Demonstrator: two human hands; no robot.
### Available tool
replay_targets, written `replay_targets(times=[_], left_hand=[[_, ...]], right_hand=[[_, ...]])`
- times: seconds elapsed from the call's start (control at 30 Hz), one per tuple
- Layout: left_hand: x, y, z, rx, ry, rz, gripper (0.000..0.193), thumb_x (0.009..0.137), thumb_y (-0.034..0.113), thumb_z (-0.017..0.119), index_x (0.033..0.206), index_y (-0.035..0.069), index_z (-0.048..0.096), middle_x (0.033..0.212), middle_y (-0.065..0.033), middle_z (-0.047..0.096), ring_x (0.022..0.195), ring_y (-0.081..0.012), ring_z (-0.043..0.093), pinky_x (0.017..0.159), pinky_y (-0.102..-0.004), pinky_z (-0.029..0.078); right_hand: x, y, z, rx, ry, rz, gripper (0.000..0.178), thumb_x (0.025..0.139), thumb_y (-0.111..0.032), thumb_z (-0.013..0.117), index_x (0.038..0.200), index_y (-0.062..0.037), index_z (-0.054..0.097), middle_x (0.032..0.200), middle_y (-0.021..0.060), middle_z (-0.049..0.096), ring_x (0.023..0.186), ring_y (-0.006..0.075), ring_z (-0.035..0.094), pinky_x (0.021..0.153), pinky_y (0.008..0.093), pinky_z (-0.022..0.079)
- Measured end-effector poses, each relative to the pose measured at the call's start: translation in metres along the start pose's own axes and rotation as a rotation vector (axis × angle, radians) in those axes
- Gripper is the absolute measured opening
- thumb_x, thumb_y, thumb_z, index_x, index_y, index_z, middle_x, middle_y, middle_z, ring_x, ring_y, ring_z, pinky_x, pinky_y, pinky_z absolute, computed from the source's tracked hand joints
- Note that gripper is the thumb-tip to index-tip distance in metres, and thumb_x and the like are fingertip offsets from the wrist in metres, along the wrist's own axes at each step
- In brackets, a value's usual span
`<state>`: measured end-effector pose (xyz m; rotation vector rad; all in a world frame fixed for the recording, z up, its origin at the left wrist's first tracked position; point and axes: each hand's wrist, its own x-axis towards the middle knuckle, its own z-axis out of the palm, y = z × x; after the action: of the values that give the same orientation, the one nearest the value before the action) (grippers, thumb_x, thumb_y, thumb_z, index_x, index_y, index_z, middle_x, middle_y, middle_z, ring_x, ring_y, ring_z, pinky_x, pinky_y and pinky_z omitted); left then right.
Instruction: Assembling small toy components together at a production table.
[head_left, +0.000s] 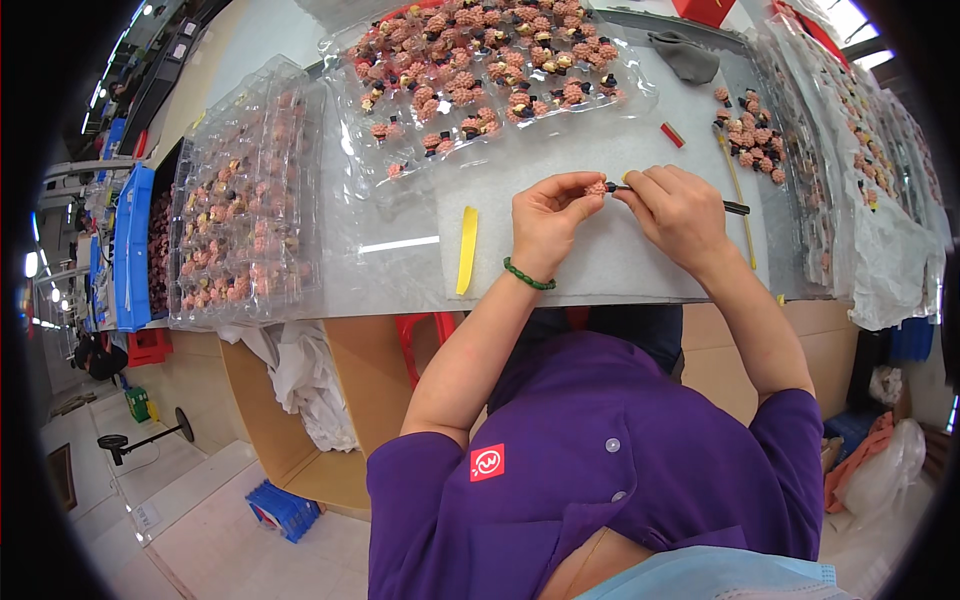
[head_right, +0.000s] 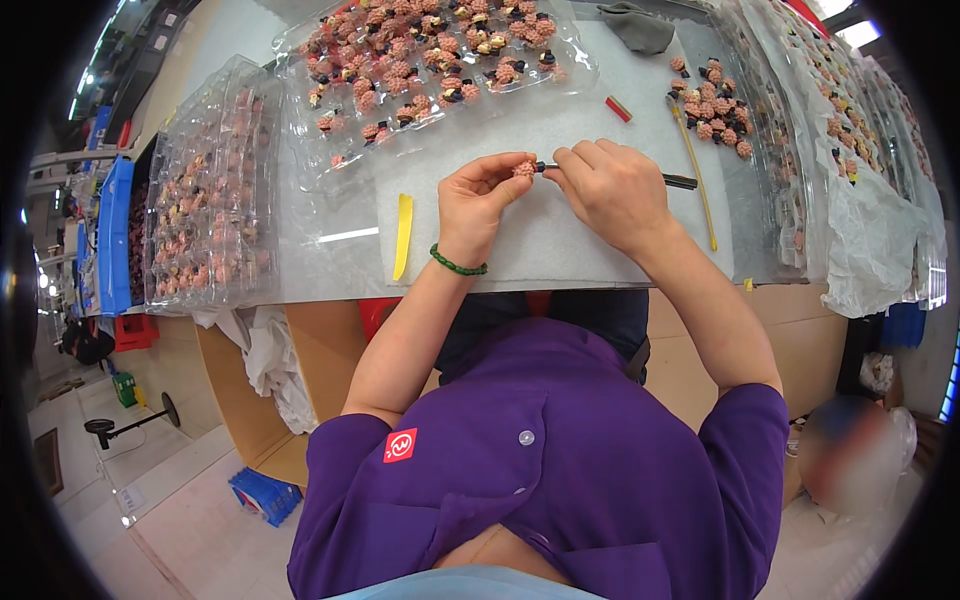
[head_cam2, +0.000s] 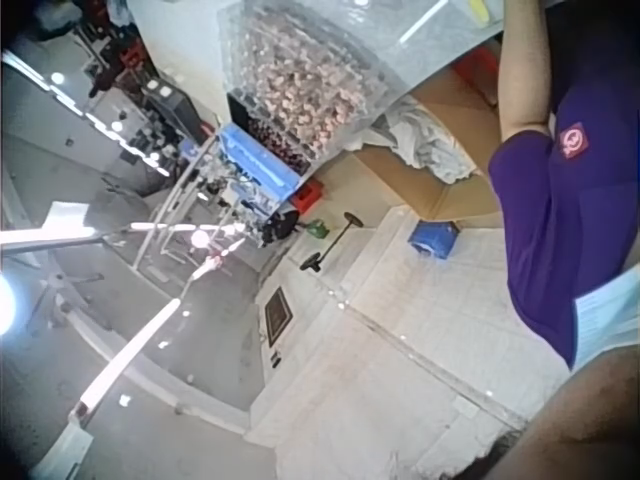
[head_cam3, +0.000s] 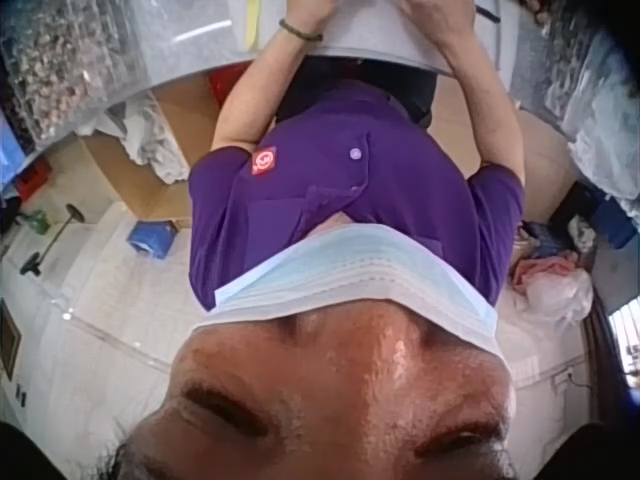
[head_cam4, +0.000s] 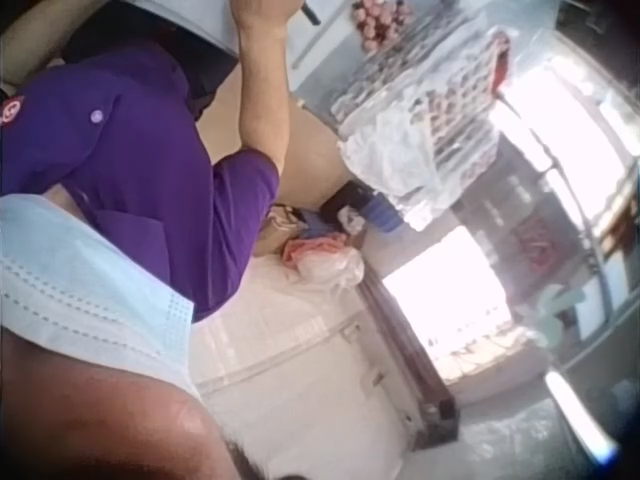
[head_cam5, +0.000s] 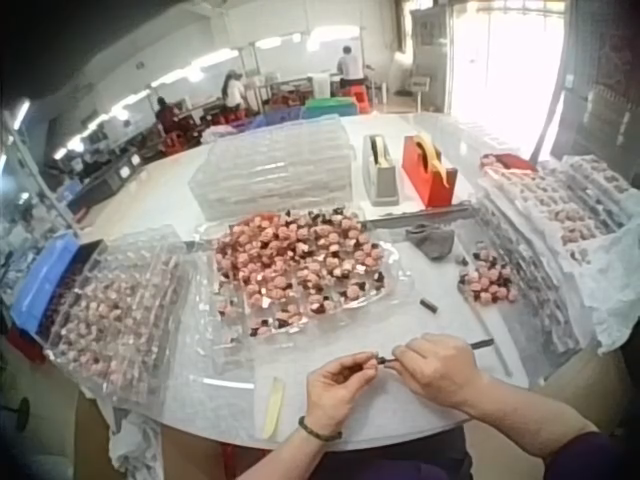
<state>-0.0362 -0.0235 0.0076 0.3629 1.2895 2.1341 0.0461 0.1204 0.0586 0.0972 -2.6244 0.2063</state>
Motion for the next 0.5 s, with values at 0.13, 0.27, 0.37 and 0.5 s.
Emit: replay_targets(times=[0.13,0.27,0.37,0.5], left_hand=[[0.0004,-0.0006,-0.0007,0.004,-0.003,-0.002,0.024,0.075,-0.010,0.062,0.099,-0.005,0.061,0.095,-0.0106,0.064,0.084,-0.0125,0.061,0.077,-0.0228,0.051],[-0.0001,0.0003,-0.0002,0.015,-0.023,0.001,0.024,0.075,-0.010,0.062,0.099,-0.005,0.062,0.095,-0.0103,0.064,0.083,-0.0124,0.061,0.077,-0.0227,0.051],[-0.0004,0.0002,-0.0010,0.009,-0.008,-0.006,0.024,0.074,-0.010,0.062,0.098,-0.005,0.062,0.094,-0.0103,0.064,0.083,-0.0125,0.061,0.077,-0.0228,0.051],[-0.0005,0.0010,0.0002,0.009,-0.003,-0.003,0.024,0.074,-0.010,0.062,0.098,-0.005,0.062,0.094,-0.0104,0.064,0.083,-0.0127,0.061,0.077,-0.0232,0.051]], right_hand=[[-0.0004,-0.0005,0.0008,0.004,-0.014,0.029,0.015,0.074,-0.019,0.067,0.080,-0.0077,0.059,0.064,0.0036,0.053,0.058,0.0195,0.055,0.050,0.0316,0.043],[-0.0020,0.0003,0.0030,-0.031,-0.036,0.050,0.016,0.073,-0.021,0.067,0.080,-0.0081,0.059,0.066,0.0018,0.053,0.060,0.0178,0.055,0.051,0.0310,0.044],[-0.0005,-0.0006,0.0020,-0.028,-0.021,0.035,0.016,0.073,-0.020,0.067,0.080,-0.0081,0.059,0.065,0.0019,0.053,0.059,0.0178,0.055,0.051,0.0310,0.044],[0.0008,0.0015,-0.0008,0.017,-0.001,0.000,0.015,0.073,-0.018,0.067,0.080,-0.0072,0.060,0.064,0.0038,0.054,0.058,0.0194,0.055,0.050,0.0315,0.043]])
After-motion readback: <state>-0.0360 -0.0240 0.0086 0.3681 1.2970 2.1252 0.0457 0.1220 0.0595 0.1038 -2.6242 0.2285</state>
